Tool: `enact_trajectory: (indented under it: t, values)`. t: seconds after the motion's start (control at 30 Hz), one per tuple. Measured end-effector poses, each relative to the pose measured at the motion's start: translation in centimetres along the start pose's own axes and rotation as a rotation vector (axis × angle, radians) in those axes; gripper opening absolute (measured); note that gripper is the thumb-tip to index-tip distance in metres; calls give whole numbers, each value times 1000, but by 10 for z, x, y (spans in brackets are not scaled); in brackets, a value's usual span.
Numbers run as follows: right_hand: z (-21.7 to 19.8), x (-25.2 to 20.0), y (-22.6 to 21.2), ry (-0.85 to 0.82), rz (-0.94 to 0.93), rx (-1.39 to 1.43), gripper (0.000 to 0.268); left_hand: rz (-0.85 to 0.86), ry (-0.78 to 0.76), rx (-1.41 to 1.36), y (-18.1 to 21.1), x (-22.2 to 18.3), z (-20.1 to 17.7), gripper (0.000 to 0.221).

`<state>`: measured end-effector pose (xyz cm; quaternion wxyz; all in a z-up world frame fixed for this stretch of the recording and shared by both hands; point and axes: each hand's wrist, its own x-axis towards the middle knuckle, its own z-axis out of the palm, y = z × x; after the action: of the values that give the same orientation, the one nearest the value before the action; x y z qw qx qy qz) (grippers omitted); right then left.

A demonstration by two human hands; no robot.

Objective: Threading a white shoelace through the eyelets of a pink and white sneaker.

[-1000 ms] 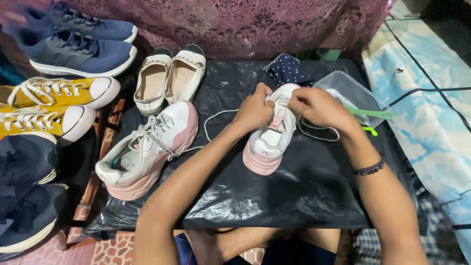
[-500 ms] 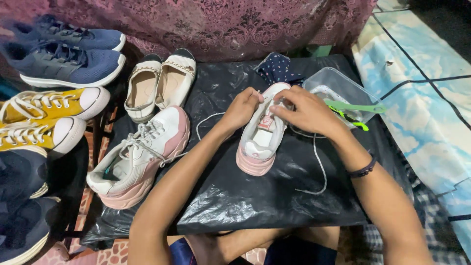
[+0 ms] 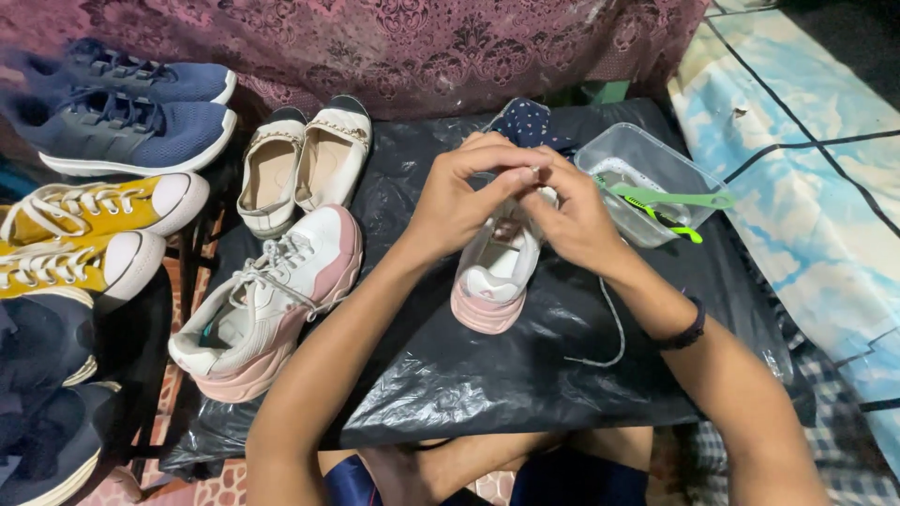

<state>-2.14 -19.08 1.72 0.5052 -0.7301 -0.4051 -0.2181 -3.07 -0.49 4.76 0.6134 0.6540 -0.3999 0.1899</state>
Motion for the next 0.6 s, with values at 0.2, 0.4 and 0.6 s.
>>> enact_trajectory:
  t: [0.2,0.4,0.6]
  values:
    - [-61,36,-6,255,102,-218,25,-142,18,404,7,-9,14,38]
    - [-110,55,-1,431,124,-3,19,-547,-327,630,-16,-17,6,54]
    - [-119,50,-18,351,129,-23,13,-719,-342,723,-48,-22,-1,49]
